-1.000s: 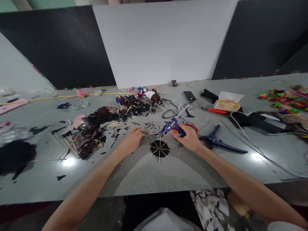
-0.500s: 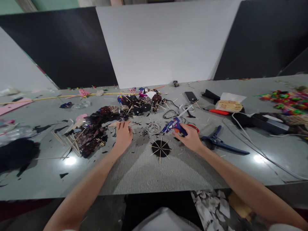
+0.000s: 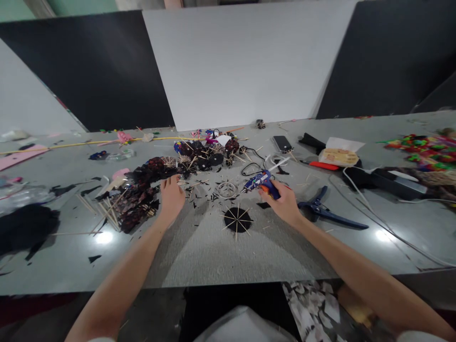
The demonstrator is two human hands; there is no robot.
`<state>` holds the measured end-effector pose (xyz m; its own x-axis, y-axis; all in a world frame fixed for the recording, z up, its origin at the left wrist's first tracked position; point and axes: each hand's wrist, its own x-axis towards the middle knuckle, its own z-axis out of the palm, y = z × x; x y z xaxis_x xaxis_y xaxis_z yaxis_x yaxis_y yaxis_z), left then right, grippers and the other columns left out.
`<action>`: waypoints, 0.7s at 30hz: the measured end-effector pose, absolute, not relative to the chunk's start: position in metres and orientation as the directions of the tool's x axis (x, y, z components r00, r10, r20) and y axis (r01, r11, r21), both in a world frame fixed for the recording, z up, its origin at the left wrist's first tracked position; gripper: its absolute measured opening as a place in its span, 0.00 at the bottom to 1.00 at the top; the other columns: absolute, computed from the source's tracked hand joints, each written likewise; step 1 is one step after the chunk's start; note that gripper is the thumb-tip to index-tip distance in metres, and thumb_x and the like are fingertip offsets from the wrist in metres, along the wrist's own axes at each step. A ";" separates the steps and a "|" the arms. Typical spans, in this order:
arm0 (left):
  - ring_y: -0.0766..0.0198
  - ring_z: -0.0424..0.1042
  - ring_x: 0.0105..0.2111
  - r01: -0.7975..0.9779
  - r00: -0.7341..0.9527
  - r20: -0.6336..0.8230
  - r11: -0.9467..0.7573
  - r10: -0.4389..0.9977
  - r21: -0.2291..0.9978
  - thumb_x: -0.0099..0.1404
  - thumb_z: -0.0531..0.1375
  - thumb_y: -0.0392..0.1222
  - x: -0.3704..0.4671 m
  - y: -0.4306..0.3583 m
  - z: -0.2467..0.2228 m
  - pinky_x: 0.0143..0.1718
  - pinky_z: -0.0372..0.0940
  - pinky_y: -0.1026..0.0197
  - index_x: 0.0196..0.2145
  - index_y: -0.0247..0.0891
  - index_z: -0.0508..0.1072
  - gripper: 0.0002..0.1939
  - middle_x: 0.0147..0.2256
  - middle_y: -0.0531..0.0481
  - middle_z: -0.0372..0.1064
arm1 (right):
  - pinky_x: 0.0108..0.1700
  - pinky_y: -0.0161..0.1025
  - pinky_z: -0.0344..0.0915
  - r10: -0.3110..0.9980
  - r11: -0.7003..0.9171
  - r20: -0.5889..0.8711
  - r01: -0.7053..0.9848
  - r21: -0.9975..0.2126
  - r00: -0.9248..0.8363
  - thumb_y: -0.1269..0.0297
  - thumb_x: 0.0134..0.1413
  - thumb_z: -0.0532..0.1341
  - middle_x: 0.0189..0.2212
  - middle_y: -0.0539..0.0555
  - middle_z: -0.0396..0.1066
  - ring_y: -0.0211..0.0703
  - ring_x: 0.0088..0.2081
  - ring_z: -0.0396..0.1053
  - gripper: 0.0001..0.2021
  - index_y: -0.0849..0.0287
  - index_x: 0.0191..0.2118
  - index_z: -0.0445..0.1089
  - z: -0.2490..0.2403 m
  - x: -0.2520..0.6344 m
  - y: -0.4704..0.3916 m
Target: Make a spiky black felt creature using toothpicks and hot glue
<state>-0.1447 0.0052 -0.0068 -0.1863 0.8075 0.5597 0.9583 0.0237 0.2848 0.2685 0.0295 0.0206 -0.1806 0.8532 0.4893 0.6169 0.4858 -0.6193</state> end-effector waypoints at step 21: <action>0.46 0.69 0.49 0.934 0.019 0.464 -0.181 0.886 0.308 0.72 0.55 0.39 -0.142 0.023 -0.016 0.58 0.61 0.43 0.39 0.40 0.75 0.09 0.41 0.41 0.76 | 0.35 0.40 0.62 0.871 0.459 0.472 0.579 -0.674 -0.140 0.43 0.60 0.63 0.31 0.52 0.74 0.46 0.32 0.68 0.19 0.57 0.41 0.73 0.025 0.267 0.031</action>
<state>-0.1424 0.0228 -0.0160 0.0187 0.8859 0.4636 0.9340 -0.1809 0.3081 0.2670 0.0307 0.0253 -0.1401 0.8706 0.4717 0.5787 0.4585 -0.6744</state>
